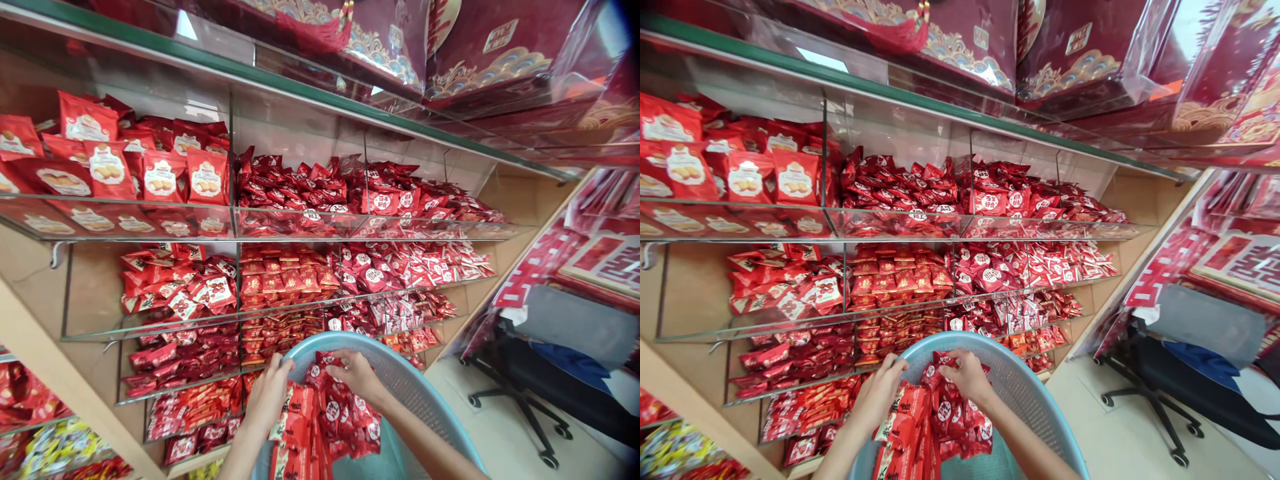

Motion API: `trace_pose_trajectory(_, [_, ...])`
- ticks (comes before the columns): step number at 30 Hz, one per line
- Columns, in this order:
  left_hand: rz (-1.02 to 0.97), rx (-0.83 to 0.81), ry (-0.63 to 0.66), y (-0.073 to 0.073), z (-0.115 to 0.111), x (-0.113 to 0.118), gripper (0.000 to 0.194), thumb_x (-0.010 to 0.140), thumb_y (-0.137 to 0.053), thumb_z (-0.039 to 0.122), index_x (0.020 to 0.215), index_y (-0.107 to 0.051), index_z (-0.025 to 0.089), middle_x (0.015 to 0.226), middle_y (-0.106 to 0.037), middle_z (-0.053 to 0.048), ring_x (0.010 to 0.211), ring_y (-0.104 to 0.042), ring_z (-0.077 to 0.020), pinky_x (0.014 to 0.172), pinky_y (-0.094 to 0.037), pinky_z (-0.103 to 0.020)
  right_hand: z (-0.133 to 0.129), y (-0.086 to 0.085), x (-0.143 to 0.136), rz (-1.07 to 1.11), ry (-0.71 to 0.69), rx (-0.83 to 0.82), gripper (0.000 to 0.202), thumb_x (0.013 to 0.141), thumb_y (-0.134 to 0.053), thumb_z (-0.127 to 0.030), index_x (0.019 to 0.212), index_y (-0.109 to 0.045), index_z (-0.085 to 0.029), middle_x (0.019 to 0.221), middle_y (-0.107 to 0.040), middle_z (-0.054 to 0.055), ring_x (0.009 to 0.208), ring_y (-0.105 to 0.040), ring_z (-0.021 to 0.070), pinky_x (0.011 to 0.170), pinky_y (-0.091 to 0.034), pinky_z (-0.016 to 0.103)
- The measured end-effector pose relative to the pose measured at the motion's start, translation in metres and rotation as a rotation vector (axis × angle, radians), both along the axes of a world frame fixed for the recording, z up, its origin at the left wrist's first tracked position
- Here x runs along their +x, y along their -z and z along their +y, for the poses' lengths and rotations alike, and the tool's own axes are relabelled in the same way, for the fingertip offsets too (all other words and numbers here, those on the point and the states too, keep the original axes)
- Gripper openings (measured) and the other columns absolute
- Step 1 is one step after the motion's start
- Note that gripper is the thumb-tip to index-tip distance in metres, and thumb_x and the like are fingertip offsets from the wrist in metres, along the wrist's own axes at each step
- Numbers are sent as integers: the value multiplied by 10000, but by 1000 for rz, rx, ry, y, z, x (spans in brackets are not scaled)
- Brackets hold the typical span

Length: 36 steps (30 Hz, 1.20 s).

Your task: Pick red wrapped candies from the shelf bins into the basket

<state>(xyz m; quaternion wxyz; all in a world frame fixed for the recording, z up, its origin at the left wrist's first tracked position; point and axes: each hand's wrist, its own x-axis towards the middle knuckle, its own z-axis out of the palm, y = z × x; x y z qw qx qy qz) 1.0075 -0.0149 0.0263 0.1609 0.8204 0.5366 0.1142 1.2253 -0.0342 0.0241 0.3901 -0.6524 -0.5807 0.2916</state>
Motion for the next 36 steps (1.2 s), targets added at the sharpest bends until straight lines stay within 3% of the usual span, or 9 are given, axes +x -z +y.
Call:
trace_pose_trajectory(5, [-1,29,6,4,2,0,301,882,-250,213,1051,-482,304,1082,-466,-2,718,-567,-94,612,-346,-213,-3,-2,31,215,141,-111,392,627,-659,-419,901,-564,-155,628,-579,-10,493,-523,123,427,-410,231])
trace_pose_trajectory(10, [-20,40,14,10,4,-1,300,885,-241,208,1043,-475,309,1072,-467,5,707,-574,-85,592,-336,-209,-4,14,47,334,235,-187,420,620,-683,-400,933,-553,-152,765,-612,23,505,-543,120,372,-445,230])
trace_pose_trajectory(15, [-14,40,11,10,5,-1,312,887,-230,199,1044,-475,312,1086,-466,6,708,-579,-91,587,-335,-212,0,16,41,397,289,-162,435,618,-692,-354,961,-519,-150,840,-604,46,605,-591,160,412,-508,266])
trace_pose_trajectory(19, [9,14,4,5,2,0,321,876,-257,177,1070,-472,314,1104,-467,9,741,-579,-84,626,-359,-199,3,8,26,472,235,-157,426,656,-657,-372,978,-476,-160,905,-587,60,579,-580,134,442,-524,270])
trace_pose_trajectory(24, [40,-14,-7,1,1,1,332,863,-293,164,1097,-467,321,1121,-464,9,759,-576,-76,656,-372,-188,2,6,13,305,135,-64,468,687,-610,-426,1033,-446,-157,755,-542,-2,399,-468,77,331,-430,235])
trace_pose_trajectory(30, [-7,21,8,9,5,-1,309,892,-236,210,1060,-469,321,1118,-459,11,723,-574,-83,595,-343,-197,5,9,4,117,43,-12,469,695,-587,-459,1036,-465,-161,579,-414,-72,394,-415,82,336,-370,208])
trace_pose_trajectory(36, [-8,26,13,9,6,-2,306,889,-243,214,1065,-468,324,1115,-453,16,703,-566,-71,590,-342,-197,10,10,3,-125,121,91,352,741,-534,-438,937,-557,-147,470,-408,-62,418,-458,123,403,-329,219])
